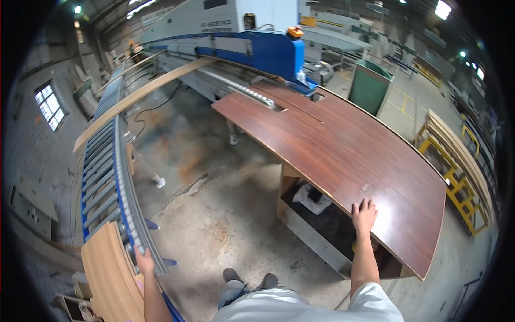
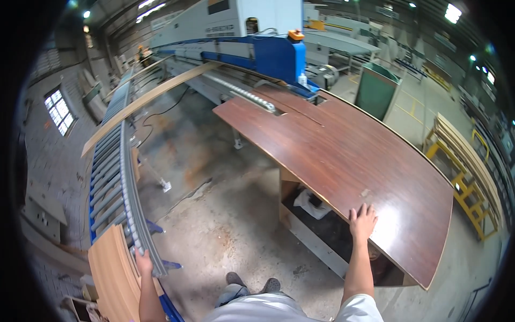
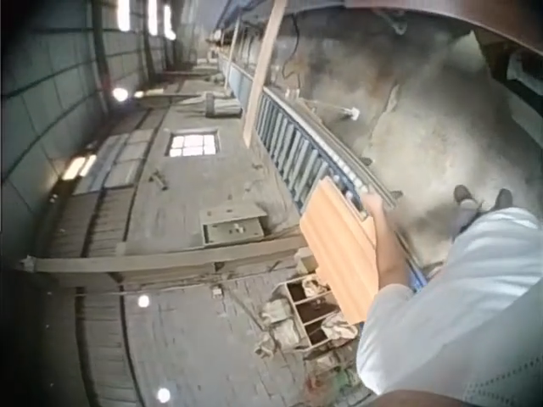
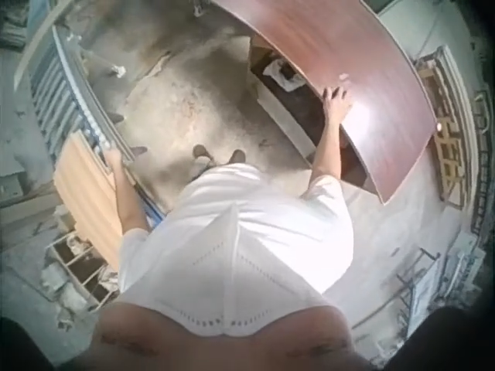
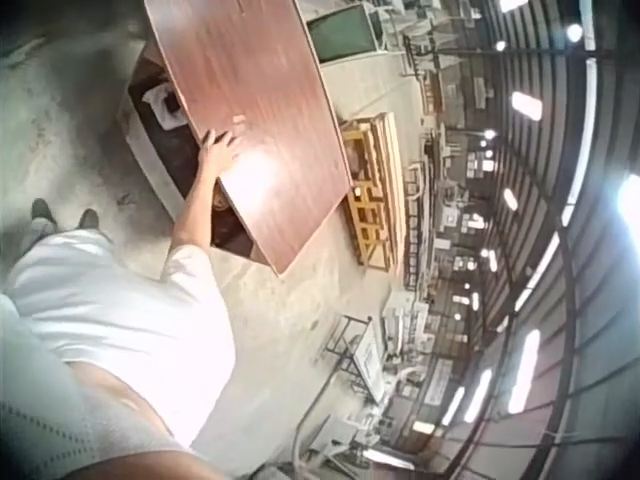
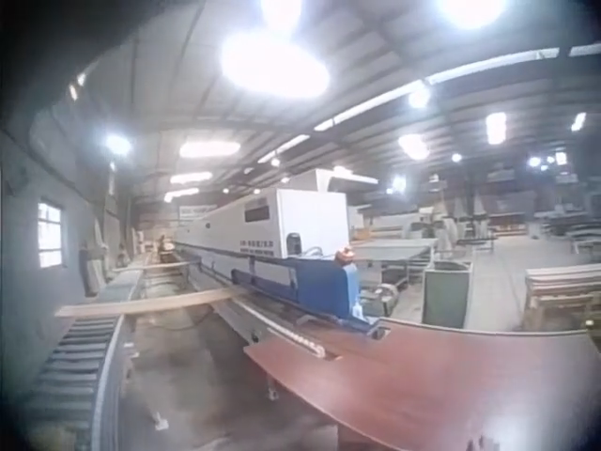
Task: The worker takes processed wooden panels from the outfeed table of a machine and places them onto a roller conveyor.
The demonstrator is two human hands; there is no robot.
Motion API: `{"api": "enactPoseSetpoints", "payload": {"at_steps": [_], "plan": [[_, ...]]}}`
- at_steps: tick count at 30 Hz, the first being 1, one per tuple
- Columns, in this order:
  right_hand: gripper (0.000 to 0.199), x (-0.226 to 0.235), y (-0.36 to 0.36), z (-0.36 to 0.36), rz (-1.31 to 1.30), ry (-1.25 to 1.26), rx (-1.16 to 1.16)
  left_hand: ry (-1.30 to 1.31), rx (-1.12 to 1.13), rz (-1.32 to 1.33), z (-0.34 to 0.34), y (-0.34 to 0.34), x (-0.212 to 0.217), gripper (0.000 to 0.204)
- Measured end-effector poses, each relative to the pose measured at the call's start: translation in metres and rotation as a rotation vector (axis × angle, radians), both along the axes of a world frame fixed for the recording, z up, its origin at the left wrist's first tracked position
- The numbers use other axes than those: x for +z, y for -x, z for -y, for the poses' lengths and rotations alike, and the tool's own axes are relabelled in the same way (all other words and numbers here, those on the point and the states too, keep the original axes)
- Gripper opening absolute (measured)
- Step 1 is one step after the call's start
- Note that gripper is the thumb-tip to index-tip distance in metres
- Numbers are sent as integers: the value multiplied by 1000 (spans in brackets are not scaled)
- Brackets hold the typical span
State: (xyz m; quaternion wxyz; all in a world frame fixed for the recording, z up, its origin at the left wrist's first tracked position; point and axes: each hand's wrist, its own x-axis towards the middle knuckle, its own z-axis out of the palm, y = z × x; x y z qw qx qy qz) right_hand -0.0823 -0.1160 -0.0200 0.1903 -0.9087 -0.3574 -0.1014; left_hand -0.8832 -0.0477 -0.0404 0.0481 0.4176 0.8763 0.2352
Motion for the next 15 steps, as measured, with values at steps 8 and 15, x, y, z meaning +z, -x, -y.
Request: {"api": "enactPoseSetpoints", "payload": {"at_steps": [8,15], "plan": [[61,6,0,8,-33,78,-115,17,1,-40,-7,-38,19,63],[59,8,5,1,16,56,-108,68,81,-96,-4,-24,15,61]]}}
